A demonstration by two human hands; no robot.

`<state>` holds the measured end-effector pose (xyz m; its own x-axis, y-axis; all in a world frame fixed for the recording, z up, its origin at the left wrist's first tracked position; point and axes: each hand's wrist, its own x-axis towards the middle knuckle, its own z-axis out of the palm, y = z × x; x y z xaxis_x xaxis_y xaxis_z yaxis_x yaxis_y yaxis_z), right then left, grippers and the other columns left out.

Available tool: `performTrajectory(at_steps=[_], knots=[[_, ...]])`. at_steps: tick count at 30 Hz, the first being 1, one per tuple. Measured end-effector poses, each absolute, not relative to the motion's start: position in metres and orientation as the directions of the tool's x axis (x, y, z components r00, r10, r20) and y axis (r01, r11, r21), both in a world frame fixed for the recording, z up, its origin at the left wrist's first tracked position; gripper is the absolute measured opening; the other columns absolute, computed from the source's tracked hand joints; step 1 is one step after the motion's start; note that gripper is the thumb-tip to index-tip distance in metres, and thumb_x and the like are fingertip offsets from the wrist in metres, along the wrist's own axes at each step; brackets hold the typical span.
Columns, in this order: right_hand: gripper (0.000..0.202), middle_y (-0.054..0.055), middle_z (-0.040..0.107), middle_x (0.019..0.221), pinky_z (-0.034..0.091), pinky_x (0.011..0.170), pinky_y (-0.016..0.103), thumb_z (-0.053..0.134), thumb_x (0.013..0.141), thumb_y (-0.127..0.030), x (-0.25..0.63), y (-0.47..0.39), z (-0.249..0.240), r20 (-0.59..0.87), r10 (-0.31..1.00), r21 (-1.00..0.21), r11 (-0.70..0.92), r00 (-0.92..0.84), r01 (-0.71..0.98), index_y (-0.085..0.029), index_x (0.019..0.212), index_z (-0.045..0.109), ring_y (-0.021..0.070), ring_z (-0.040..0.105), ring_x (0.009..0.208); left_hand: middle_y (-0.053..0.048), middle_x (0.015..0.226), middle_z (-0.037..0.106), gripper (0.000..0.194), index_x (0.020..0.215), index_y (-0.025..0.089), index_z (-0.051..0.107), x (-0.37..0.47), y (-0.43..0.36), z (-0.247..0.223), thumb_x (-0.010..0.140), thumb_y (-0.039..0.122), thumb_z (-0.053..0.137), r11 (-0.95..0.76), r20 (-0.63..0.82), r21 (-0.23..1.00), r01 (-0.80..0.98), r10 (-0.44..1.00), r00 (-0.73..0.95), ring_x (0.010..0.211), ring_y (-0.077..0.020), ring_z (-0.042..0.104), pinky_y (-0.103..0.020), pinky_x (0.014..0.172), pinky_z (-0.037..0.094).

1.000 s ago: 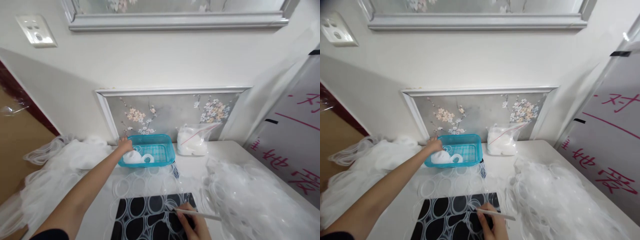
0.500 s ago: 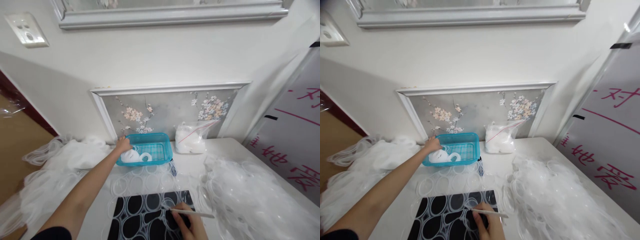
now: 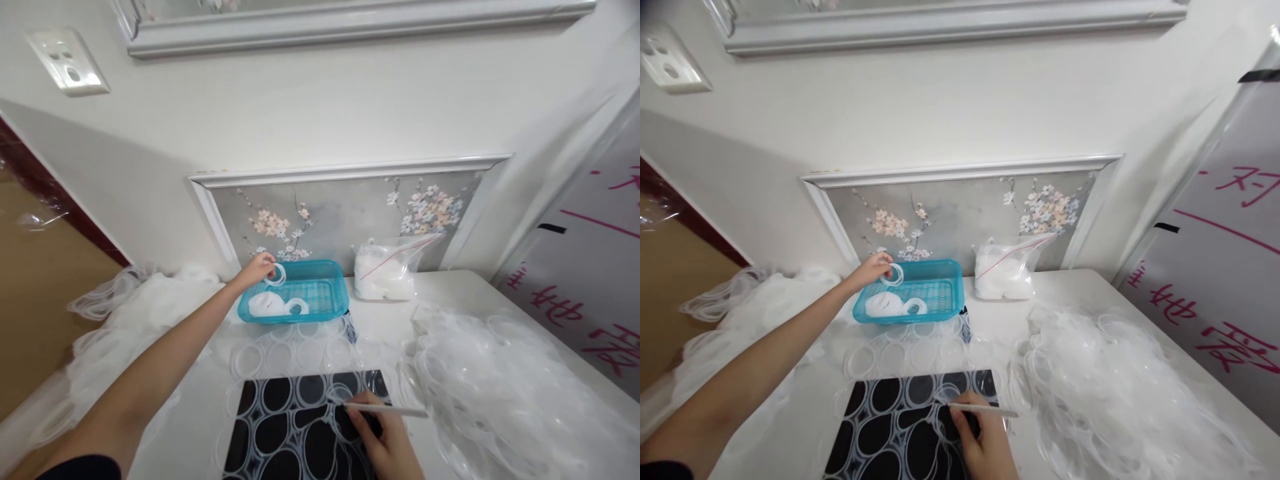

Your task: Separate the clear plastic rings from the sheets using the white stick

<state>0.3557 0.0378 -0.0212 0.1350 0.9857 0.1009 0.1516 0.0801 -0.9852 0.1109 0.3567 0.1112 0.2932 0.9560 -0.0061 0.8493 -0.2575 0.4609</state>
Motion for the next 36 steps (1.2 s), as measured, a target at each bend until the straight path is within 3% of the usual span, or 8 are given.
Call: performTrajectory(at_steps=[4,8,12,15,22,28,32,36], knots=[[0.041,0.007,0.072,0.081,0.051,0.075,0.033,0.053,0.093,-0.056,0.356,0.038,-0.020,0.119,0.986,-0.981,0.098,0.118,0.166,-0.020,0.083,0.071,0.0239,0.067,0.078,-0.003,0.085,0.070,0.030,0.117,0.015,0.061,0.139,0.341,0.115,0.089,0.023,0.059,-0.425,0.002,0.406,0.809,0.886,0.464,0.077,-0.0182,0.066,-0.028,0.070,0.052],[0.038,0.007,0.072,0.081,0.051,0.072,0.032,0.053,0.094,-0.052,0.359,0.039,-0.017,0.133,0.987,-0.969,0.112,0.085,0.221,-0.020,0.084,0.071,0.0234,0.067,0.078,-0.004,0.090,0.073,0.029,0.106,0.020,0.069,0.156,0.325,0.112,0.078,0.017,0.060,-0.561,-0.019,0.262,0.785,0.810,0.586,0.087,-0.0242,0.068,-0.031,0.077,0.048],[0.037,0.006,0.071,0.080,0.050,0.070,0.031,0.051,0.095,-0.050,0.361,0.039,-0.011,0.134,0.989,-0.961,0.113,0.067,0.254,-0.020,0.083,0.070,0.0230,0.067,0.076,-0.002,0.087,0.075,0.021,0.088,0.023,0.073,0.160,0.314,0.105,0.073,0.012,0.063,-0.672,-0.094,0.164,0.722,0.718,0.689,0.090,-0.0236,0.069,-0.031,0.084,0.047],[0.036,0.006,0.071,0.081,0.050,0.073,0.031,0.051,0.096,-0.049,0.361,0.038,-0.008,0.133,0.990,-0.960,0.115,0.055,0.254,-0.020,0.084,0.070,0.0234,0.068,0.079,-0.002,0.091,0.075,0.017,0.086,0.023,0.073,0.160,0.311,0.108,0.079,0.012,0.062,-0.716,-0.103,0.100,0.691,0.683,0.723,0.094,-0.0224,0.068,-0.031,0.088,0.045],[0.035,0.007,0.072,0.086,0.050,0.078,0.033,0.051,0.096,-0.047,0.362,0.039,-0.007,0.103,0.994,-0.968,0.092,0.035,0.234,-0.019,0.087,0.069,0.0249,0.068,0.085,-0.010,0.105,0.072,0.023,0.100,0.017,0.071,0.163,0.318,0.117,0.091,0.012,0.051,-0.716,-0.026,-0.052,0.696,0.697,0.716,0.106,-0.0266,0.064,-0.040,0.096,0.043],[0.037,0.007,0.071,0.086,0.048,0.079,0.033,0.048,0.097,-0.048,0.364,0.039,-0.007,0.083,0.997,-0.966,0.078,0.009,0.246,-0.018,0.088,0.068,0.0244,0.067,0.086,-0.008,0.099,0.073,0.021,0.096,0.017,0.073,0.157,0.310,0.104,0.088,0.015,0.053,-0.741,-0.091,-0.055,0.669,0.671,0.736,0.106,-0.0243,0.064,-0.034,0.095,0.041],[0.036,0.007,0.071,0.087,0.047,0.079,0.032,0.049,0.097,-0.047,0.363,0.039,-0.009,0.082,0.997,-0.965,0.077,0.006,0.250,-0.018,0.088,0.067,0.0236,0.066,0.085,-0.002,0.088,0.077,0.014,0.086,0.023,0.076,0.153,0.312,0.104,0.083,0.034,0.068,-0.757,-0.253,0.013,0.653,0.629,0.735,0.084,-0.0197,0.069,-0.025,0.076,0.046],[0.034,0.006,0.071,0.087,0.046,0.080,0.032,0.049,0.097,-0.046,0.363,0.039,-0.009,0.082,0.997,-0.964,0.077,0.010,0.255,-0.019,0.088,0.067,0.0237,0.065,0.087,-0.005,0.100,0.076,0.028,0.097,0.022,0.077,0.155,0.320,0.103,0.094,0.038,0.053,-0.741,-0.285,-0.002,0.672,0.645,0.710,0.091,-0.0218,0.069,-0.027,0.078,0.047]])
